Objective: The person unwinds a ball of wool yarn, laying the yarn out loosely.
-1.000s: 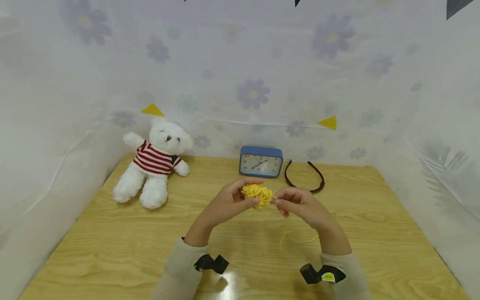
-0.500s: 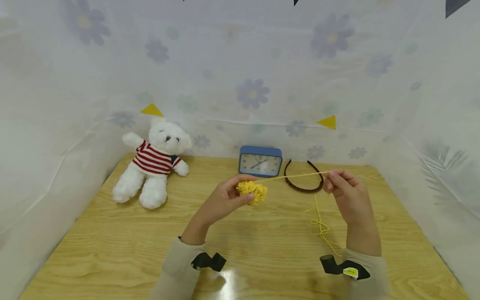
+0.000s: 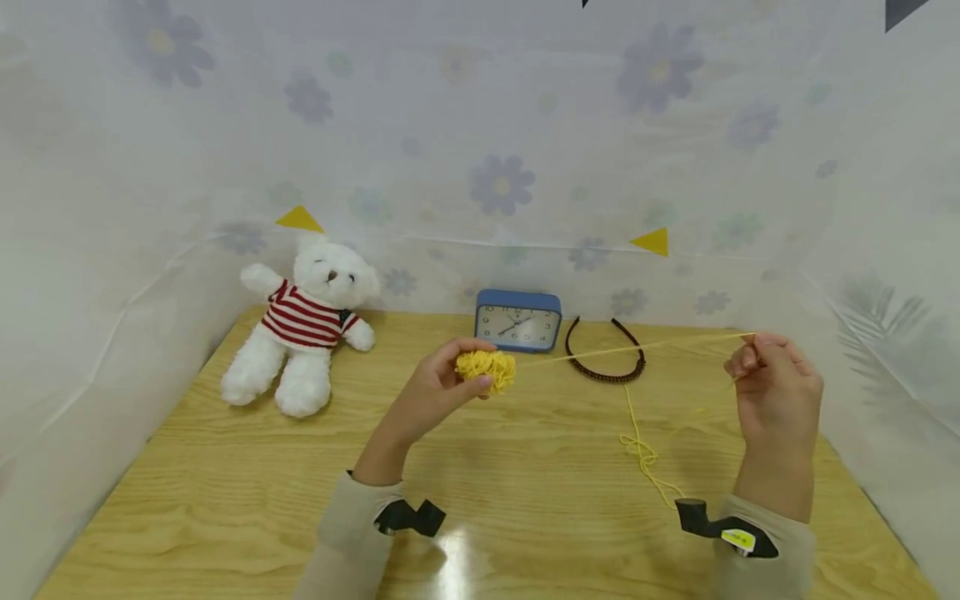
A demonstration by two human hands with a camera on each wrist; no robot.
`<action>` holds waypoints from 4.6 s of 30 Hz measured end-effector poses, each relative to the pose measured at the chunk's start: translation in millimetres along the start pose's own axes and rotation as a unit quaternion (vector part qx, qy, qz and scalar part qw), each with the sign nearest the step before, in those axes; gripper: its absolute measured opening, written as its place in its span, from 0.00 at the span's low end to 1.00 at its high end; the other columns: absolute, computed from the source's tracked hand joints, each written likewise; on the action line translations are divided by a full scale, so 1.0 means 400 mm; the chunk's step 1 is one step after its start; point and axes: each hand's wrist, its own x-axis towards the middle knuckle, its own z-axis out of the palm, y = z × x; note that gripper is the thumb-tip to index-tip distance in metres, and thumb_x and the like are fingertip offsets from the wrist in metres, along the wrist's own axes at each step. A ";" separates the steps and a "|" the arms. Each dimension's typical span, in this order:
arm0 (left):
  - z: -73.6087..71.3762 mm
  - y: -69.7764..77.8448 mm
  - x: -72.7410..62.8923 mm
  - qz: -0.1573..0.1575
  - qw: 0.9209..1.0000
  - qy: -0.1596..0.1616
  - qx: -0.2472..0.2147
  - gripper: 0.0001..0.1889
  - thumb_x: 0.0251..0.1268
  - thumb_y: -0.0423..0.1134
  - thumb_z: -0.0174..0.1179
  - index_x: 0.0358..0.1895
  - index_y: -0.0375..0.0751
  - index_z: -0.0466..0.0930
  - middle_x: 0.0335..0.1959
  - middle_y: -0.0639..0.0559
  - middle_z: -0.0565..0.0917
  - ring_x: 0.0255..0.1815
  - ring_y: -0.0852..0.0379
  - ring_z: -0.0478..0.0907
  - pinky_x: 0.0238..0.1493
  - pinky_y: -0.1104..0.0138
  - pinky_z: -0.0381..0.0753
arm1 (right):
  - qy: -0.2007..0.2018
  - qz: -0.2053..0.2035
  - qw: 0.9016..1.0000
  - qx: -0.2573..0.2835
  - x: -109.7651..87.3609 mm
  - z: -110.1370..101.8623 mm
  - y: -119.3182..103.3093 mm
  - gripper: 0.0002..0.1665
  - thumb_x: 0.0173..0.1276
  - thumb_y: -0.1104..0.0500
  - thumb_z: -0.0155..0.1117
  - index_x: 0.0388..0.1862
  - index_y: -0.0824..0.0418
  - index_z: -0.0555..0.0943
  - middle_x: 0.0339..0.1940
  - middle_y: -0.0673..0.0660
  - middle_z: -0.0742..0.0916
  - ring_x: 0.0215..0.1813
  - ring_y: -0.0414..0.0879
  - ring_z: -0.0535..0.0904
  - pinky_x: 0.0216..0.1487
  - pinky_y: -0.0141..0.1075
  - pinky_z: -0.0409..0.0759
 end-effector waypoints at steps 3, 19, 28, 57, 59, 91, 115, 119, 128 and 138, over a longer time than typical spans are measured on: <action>-0.004 0.001 0.000 -0.001 1.000 0.000 -0.002 0.22 0.67 0.35 0.58 0.60 0.29 0.67 0.47 0.40 0.72 0.36 0.56 0.76 0.37 0.68 0.80 | 0.063 -0.017 0.998 0.019 0.005 -0.003 -0.014 0.15 0.69 0.77 0.45 0.26 0.83 0.76 0.14 0.65 0.77 0.18 0.52 0.71 0.22 0.38 0.73; -0.008 0.001 -0.003 0.014 1.000 -0.007 -0.019 0.22 0.67 0.33 0.57 0.60 0.27 0.66 0.47 0.41 0.72 0.38 0.57 0.76 0.39 0.70 0.80 | -0.063 0.118 0.921 -0.367 0.002 -0.068 -0.030 0.08 0.70 0.66 0.56 0.37 0.65 0.82 0.27 0.52 0.83 0.28 0.41 0.75 0.31 0.27 0.75; 0.004 0.005 -0.002 0.014 1.000 -0.015 0.005 0.22 0.67 0.31 0.56 0.62 0.28 0.66 0.49 0.37 0.72 0.37 0.58 0.76 0.39 0.70 0.80 | -0.251 0.225 0.707 -0.622 0.006 -0.072 0.005 0.15 0.76 0.54 0.50 0.44 0.67 0.74 0.47 0.51 0.81 0.48 0.32 0.74 0.46 0.25 0.72; 0.048 -0.017 0.008 0.010 0.995 -0.100 -0.021 0.24 0.69 0.31 0.54 0.65 0.29 0.63 0.49 0.37 0.73 0.41 0.57 0.77 0.41 0.69 0.80 | -0.428 0.269 0.795 -0.335 -0.086 0.091 0.256 0.16 0.72 0.67 0.52 0.57 0.66 0.74 0.49 0.52 0.81 0.50 0.43 0.78 0.49 0.37 0.79; 0.048 -0.018 0.008 0.012 0.995 -0.097 -0.015 0.23 0.69 0.31 0.54 0.65 0.29 0.63 0.47 0.38 0.73 0.39 0.57 0.77 0.40 0.69 0.80 | -0.419 0.248 0.803 -0.343 -0.087 0.096 0.249 0.10 0.72 0.67 0.52 0.49 0.64 0.78 0.38 0.51 0.83 0.41 0.44 0.80 0.46 0.37 0.80; -0.018 -0.017 0.001 -0.015 0.996 0.072 0.047 0.22 0.67 0.32 0.58 0.63 0.38 0.69 0.50 0.40 0.74 0.44 0.53 0.76 0.42 0.65 0.80 | -0.082 0.037 0.989 -0.114 -0.017 0.041 0.069 0.09 0.70 0.73 0.51 0.34 0.73 0.80 0.21 0.59 0.80 0.26 0.47 0.78 0.36 0.34 0.81; -0.039 0.007 -0.012 -0.004 0.996 0.085 0.019 0.21 0.68 0.31 0.55 0.63 0.34 0.68 0.45 0.43 0.75 0.36 0.55 0.76 0.34 0.71 0.76 | 0.145 -0.002 0.989 0.007 0.017 -0.041 -0.044 0.09 0.67 0.77 0.52 0.28 0.80 0.77 0.14 0.65 0.77 0.15 0.51 0.72 0.19 0.40 0.75; -0.040 0.008 -0.012 -0.002 0.997 0.079 0.020 0.21 0.68 0.30 0.55 0.63 0.33 0.67 0.45 0.43 0.74 0.37 0.55 0.76 0.34 0.71 0.76 | 0.132 0.002 0.991 0.005 0.019 -0.055 -0.045 0.10 0.67 0.77 0.51 0.28 0.81 0.77 0.14 0.65 0.78 0.16 0.51 0.73 0.19 0.39 0.75; -0.027 0.005 -0.009 0.019 1.000 0.017 0.010 0.27 0.68 0.35 0.57 0.67 0.31 0.62 0.50 0.39 0.71 0.41 0.53 0.73 0.40 0.70 0.78 | -0.002 0.085 0.983 -0.162 0.008 -0.071 -0.026 0.10 0.69 0.73 0.51 0.34 0.73 0.81 0.25 0.59 0.83 0.26 0.46 0.78 0.30 0.32 0.79; -0.012 -0.003 -0.005 0.034 0.999 -0.029 0.014 0.24 0.68 0.32 0.56 0.65 0.31 0.64 0.46 0.42 0.72 0.34 0.56 0.74 0.35 0.70 0.78 | -0.200 0.171 0.857 -0.442 0.013 -0.090 -0.009 0.09 0.72 0.69 0.51 0.42 0.62 0.79 0.32 0.49 0.82 0.35 0.41 0.77 0.39 0.28 0.76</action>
